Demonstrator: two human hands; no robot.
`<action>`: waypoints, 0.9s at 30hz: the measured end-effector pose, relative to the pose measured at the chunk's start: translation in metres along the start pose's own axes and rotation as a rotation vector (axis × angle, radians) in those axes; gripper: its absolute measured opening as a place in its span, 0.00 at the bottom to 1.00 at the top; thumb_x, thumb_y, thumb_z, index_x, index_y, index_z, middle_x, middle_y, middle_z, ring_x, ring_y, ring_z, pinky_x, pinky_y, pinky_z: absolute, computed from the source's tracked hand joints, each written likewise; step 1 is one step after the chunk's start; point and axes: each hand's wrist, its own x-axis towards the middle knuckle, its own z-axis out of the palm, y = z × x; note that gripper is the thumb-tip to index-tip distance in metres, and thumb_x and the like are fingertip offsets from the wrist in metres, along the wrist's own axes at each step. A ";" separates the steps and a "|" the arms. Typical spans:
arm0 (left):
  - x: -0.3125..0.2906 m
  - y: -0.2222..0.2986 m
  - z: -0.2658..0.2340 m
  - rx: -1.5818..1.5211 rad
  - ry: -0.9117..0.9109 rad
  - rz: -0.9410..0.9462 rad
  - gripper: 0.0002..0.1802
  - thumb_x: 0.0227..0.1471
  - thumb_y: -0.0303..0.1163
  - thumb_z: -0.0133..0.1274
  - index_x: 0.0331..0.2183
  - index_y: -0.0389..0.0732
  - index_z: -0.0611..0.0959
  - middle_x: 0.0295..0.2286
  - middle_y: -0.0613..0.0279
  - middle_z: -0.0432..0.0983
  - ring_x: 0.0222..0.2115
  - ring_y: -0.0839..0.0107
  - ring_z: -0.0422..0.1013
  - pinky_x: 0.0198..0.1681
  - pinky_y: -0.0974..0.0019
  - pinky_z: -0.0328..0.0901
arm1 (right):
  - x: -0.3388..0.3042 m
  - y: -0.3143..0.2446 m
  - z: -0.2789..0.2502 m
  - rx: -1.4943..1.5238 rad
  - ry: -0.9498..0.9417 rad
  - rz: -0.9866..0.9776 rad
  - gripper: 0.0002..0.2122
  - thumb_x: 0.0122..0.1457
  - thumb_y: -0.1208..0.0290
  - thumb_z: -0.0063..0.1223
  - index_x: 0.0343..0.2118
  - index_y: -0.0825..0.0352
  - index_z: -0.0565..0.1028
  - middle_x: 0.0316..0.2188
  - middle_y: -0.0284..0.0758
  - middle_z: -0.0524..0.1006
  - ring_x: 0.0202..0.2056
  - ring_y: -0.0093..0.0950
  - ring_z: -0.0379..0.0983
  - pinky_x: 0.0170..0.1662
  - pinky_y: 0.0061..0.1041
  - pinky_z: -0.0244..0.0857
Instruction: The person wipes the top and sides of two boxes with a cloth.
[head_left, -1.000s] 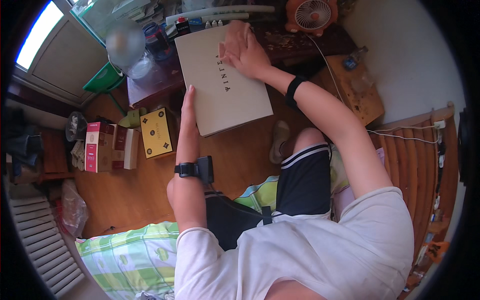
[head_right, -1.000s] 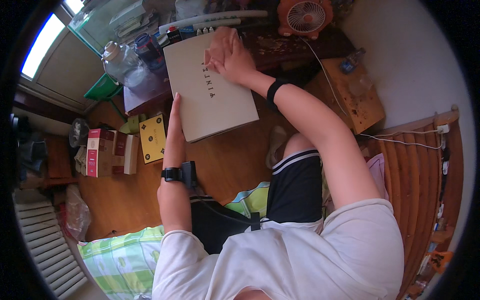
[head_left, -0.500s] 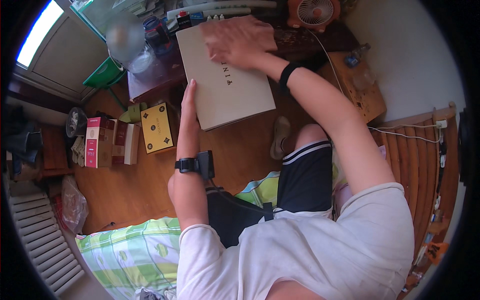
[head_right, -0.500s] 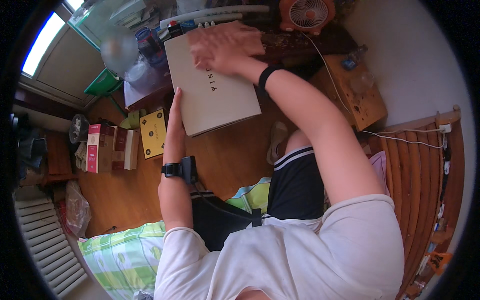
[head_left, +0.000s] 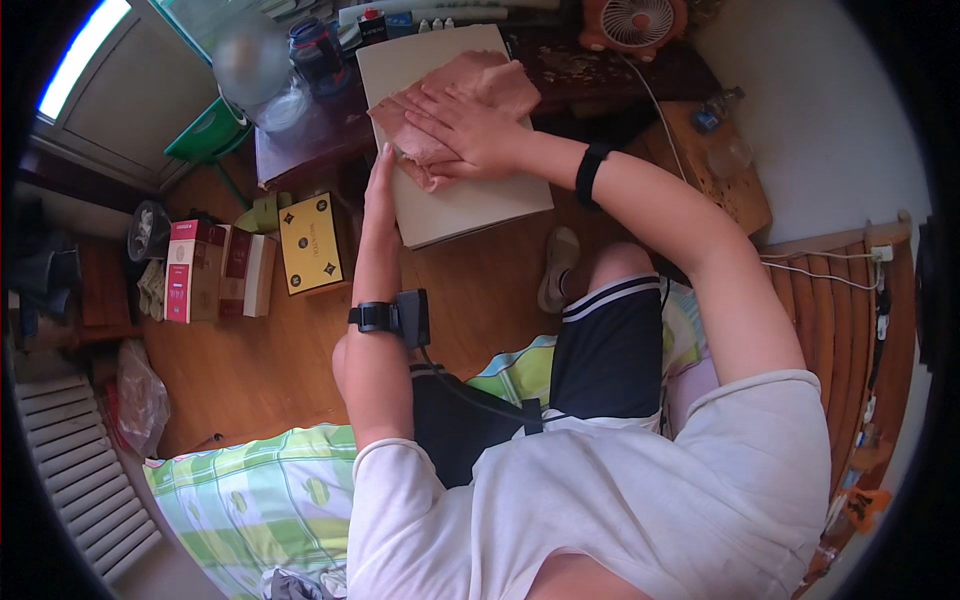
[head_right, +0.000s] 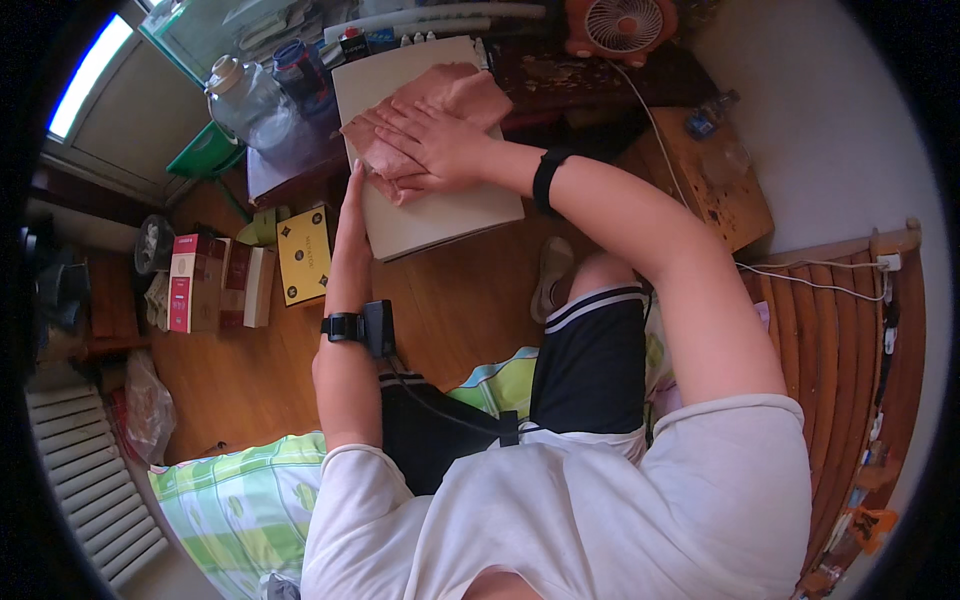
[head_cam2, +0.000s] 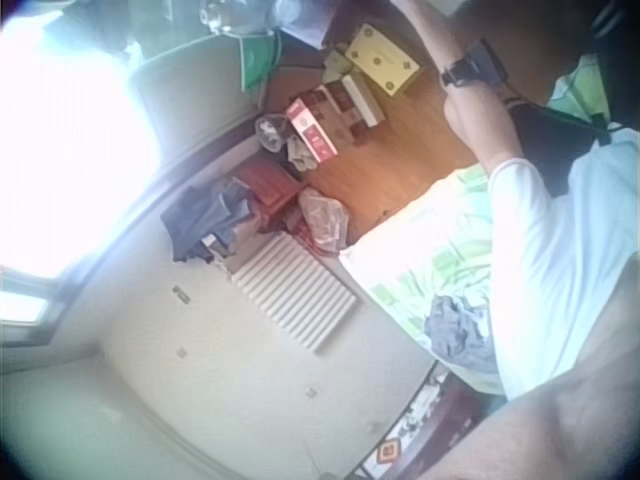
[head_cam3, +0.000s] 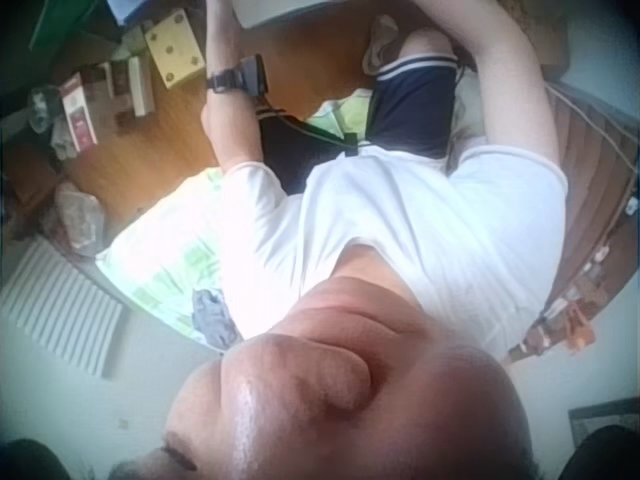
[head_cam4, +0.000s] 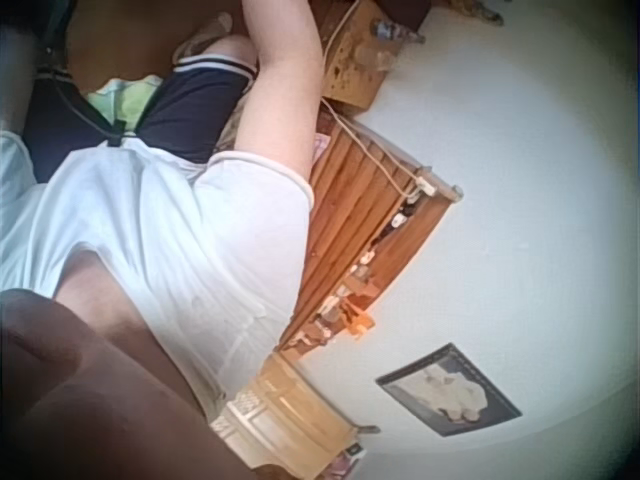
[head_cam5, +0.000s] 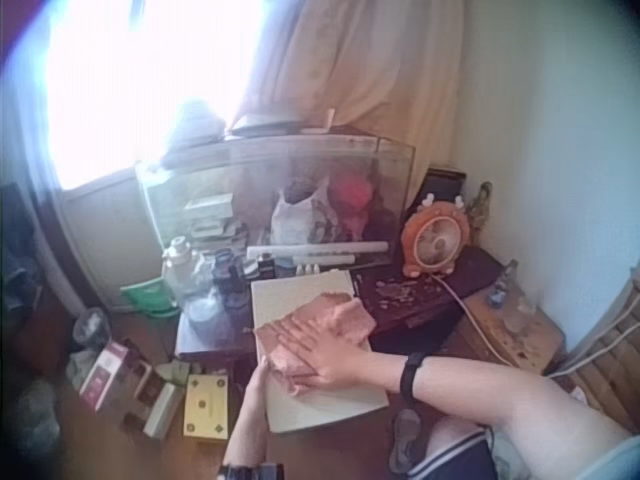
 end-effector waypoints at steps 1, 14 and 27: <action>-0.002 -0.001 0.000 0.000 0.003 -0.001 0.36 0.59 0.53 0.50 0.59 0.38 0.67 0.50 0.56 0.71 0.46 0.67 0.72 0.47 0.66 0.69 | 0.001 0.005 -0.003 -0.110 -0.078 -0.016 0.36 0.61 0.43 0.45 0.67 0.61 0.55 0.69 0.41 0.49 0.69 0.46 0.42 0.68 0.48 0.38; 0.010 -0.007 -0.010 0.108 0.032 0.018 0.38 0.59 0.58 0.47 0.59 0.37 0.69 0.51 0.57 0.71 0.48 0.69 0.70 0.50 0.66 0.65 | 0.007 0.011 0.003 -0.278 0.015 0.238 0.35 0.61 0.46 0.46 0.66 0.62 0.56 0.67 0.43 0.53 0.67 0.46 0.48 0.68 0.49 0.38; 0.002 -0.002 0.007 0.145 0.035 -0.019 0.40 0.60 0.59 0.45 0.61 0.37 0.65 0.57 0.55 0.66 0.55 0.66 0.64 0.57 0.65 0.60 | 0.045 0.069 -0.001 -0.420 0.193 0.210 0.27 0.61 0.47 0.45 0.63 0.44 0.62 0.64 0.37 0.59 0.66 0.42 0.49 0.67 0.50 0.40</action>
